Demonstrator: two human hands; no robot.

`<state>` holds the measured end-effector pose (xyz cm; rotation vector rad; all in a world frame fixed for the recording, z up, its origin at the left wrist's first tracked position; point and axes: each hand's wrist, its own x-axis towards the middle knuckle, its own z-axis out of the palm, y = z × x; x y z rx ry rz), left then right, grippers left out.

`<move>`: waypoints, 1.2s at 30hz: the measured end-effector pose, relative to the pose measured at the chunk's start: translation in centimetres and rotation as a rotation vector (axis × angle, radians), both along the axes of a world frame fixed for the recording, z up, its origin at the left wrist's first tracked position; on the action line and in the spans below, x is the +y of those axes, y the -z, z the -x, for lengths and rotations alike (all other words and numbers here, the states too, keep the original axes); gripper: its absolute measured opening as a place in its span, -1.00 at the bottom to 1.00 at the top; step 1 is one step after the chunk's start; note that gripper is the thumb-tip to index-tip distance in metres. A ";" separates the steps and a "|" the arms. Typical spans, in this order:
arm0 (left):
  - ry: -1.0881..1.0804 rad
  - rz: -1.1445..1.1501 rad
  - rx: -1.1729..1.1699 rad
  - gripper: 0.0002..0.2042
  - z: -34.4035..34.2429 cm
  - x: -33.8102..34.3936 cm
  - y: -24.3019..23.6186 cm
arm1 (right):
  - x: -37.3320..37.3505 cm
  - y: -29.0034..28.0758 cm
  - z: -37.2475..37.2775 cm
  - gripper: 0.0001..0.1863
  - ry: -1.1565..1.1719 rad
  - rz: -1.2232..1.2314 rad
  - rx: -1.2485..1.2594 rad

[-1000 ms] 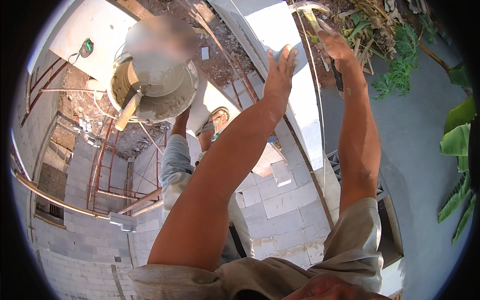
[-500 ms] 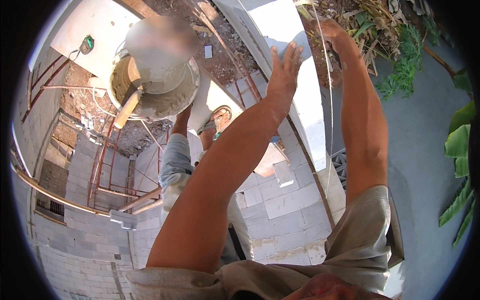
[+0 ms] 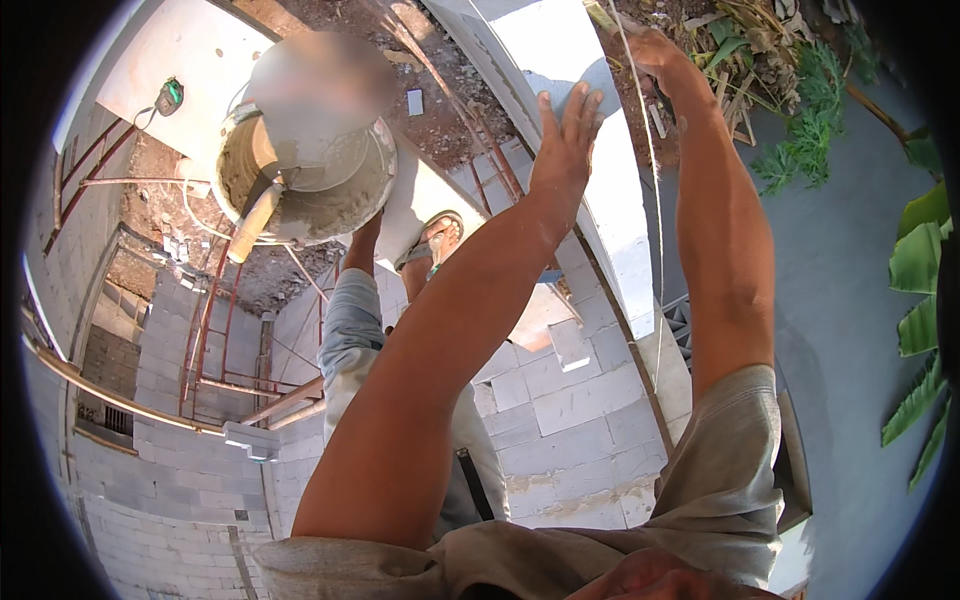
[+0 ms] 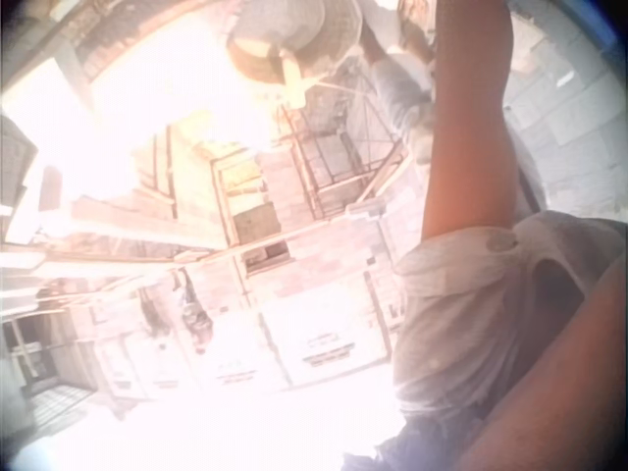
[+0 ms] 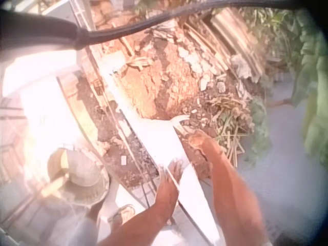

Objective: The person installs white rectangular tiles onto a curved wall section using a hammer and trowel. They repeatedly tap tiles into place, apply mortar from a bucket, and adjust the alignment of each tile along the curve.

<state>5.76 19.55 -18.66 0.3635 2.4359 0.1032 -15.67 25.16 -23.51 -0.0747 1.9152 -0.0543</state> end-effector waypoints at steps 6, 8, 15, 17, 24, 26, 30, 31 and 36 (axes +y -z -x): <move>0.050 0.009 0.001 -0.10 0.7 -0.1 -0.1 | 4.2 3.0 -2.4 -0.52 0.279 0.203 0.264; 0.020 0.020 0.029 -0.04 0.4 0.0 0.3 | 3.6 0.8 -4.2 -0.36 0.169 0.184 0.518; -0.012 0.011 0.036 0.04 0.1 0.4 0.6 | 4.7 -8.7 -11.0 -0.58 0.121 0.387 0.802; 0.001 0.001 -0.011 0.04 0.4 0.2 0.5 | 3.4 -9.4 -11.9 -0.65 0.098 0.375 0.742; 0.078 -0.024 -0.054 -0.34 1.1 -0.5 -0.4 | 5.1 -4.8 -9.9 -0.61 -0.403 0.357 0.670; 0.127 -0.022 -0.101 -0.35 0.8 -0.6 -0.6 | 4.6 -5.5 -10.8 -0.62 -0.313 0.433 0.693; 0.044 -0.065 -0.054 -0.40 0.1 -0.1 -0.1 | 4.3 -4.4 -10.9 -0.67 -0.460 0.322 0.605; 0.057 -0.056 -0.047 -0.35 0.1 -0.2 0.2 | 4.1 -4.4 -10.9 -0.66 -0.394 0.341 0.621; -0.006 -0.090 -0.071 -0.20 0.3 -0.6 -0.7 | 5.3 -7.1 -14.8 -0.66 0.024 0.422 0.771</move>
